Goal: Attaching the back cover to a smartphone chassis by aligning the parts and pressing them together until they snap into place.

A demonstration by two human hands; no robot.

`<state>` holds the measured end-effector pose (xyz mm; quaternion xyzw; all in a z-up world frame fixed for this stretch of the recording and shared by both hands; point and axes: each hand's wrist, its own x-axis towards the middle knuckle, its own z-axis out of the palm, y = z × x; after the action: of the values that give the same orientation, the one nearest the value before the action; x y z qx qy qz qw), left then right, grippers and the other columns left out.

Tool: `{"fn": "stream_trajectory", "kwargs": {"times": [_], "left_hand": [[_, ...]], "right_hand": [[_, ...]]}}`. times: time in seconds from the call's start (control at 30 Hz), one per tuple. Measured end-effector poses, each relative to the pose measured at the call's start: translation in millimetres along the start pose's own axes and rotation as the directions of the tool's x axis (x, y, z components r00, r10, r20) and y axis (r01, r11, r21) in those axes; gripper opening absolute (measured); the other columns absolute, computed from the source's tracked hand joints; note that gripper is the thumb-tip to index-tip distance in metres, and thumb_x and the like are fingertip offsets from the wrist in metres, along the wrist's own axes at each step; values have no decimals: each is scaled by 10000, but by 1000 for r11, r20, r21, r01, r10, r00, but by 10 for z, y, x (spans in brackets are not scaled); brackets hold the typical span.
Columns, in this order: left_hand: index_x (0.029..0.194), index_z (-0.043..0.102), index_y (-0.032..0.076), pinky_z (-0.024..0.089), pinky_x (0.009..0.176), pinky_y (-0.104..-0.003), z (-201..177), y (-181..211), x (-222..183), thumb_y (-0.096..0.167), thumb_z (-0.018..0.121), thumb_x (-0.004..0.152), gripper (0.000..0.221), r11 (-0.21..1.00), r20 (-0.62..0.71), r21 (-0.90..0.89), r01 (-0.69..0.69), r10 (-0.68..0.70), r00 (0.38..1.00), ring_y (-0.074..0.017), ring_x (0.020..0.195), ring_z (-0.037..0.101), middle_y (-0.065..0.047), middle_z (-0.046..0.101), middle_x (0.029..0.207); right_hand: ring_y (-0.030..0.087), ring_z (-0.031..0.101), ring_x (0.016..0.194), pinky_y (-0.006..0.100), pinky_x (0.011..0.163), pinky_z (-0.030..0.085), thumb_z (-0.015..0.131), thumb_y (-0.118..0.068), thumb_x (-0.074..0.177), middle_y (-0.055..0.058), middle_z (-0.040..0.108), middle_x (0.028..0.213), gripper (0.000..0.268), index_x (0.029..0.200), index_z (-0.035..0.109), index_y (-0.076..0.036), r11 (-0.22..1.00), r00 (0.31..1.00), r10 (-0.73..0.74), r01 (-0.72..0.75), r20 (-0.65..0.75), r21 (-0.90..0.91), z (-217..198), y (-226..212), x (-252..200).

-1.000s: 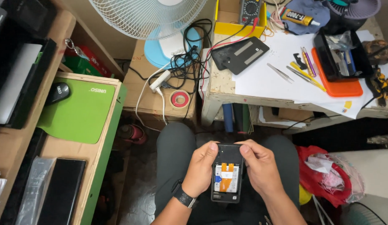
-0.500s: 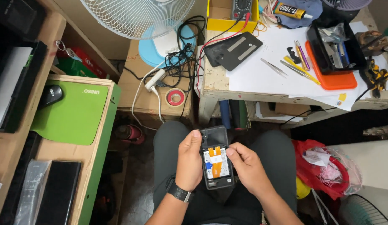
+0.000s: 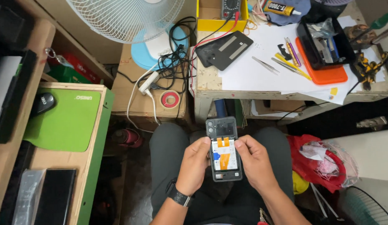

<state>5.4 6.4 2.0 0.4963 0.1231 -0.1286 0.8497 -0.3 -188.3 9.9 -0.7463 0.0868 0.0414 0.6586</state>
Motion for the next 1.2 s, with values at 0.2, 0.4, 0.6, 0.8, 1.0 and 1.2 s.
{"fn": "stream_trajectory", "kwargs": {"times": [0.2,0.4,0.6,0.8,1.0,1.2], "left_hand": [[1043,829,61,584,764,-311,-21,-24,-9,371,655,1166,376,975,35,151,-160,157,987,-120,871,749,-42,847,972],[1086,818,61,648,765,-314,56,59,-18,406,617,1163,407,978,9,207,-25,24,1000,-144,944,797,-51,854,1028],[1287,841,42,741,789,-359,76,125,-56,368,620,1141,421,964,55,247,96,-113,992,-225,1039,893,-123,915,1190],[1253,841,23,731,746,-350,92,121,-51,319,628,1152,378,967,33,239,92,-103,994,-216,985,882,-117,904,1121],[1273,836,34,740,802,-369,27,64,-17,330,645,1144,376,979,90,200,33,-52,995,-206,1056,864,-102,893,1184],[1692,560,32,614,1096,-440,52,49,161,395,746,1091,726,977,409,-211,-39,125,904,-281,1366,722,-180,711,1558]], "right_hand": [[109,726,743,306,641,587,683,-268,1161,40,780,840,286,933,699,-96,988,999,-13,5,50,157,-16,111,-19],[106,730,738,296,638,583,689,-267,1162,45,793,835,290,948,740,-78,988,1000,5,-6,8,158,-34,38,16],[124,733,754,306,643,567,686,-274,1163,69,808,854,297,973,766,-60,985,997,74,-70,-21,155,-86,75,67],[149,775,787,315,664,589,704,-283,1151,94,841,897,289,995,772,-50,976,991,131,-126,-19,180,-87,84,91],[151,753,764,320,658,579,706,-275,1153,98,829,877,290,991,773,-44,965,990,138,-134,-1,225,-92,57,120],[130,679,627,299,558,547,730,-212,1133,85,755,726,283,948,816,-16,963,986,156,-165,61,214,-61,-239,247]]}}
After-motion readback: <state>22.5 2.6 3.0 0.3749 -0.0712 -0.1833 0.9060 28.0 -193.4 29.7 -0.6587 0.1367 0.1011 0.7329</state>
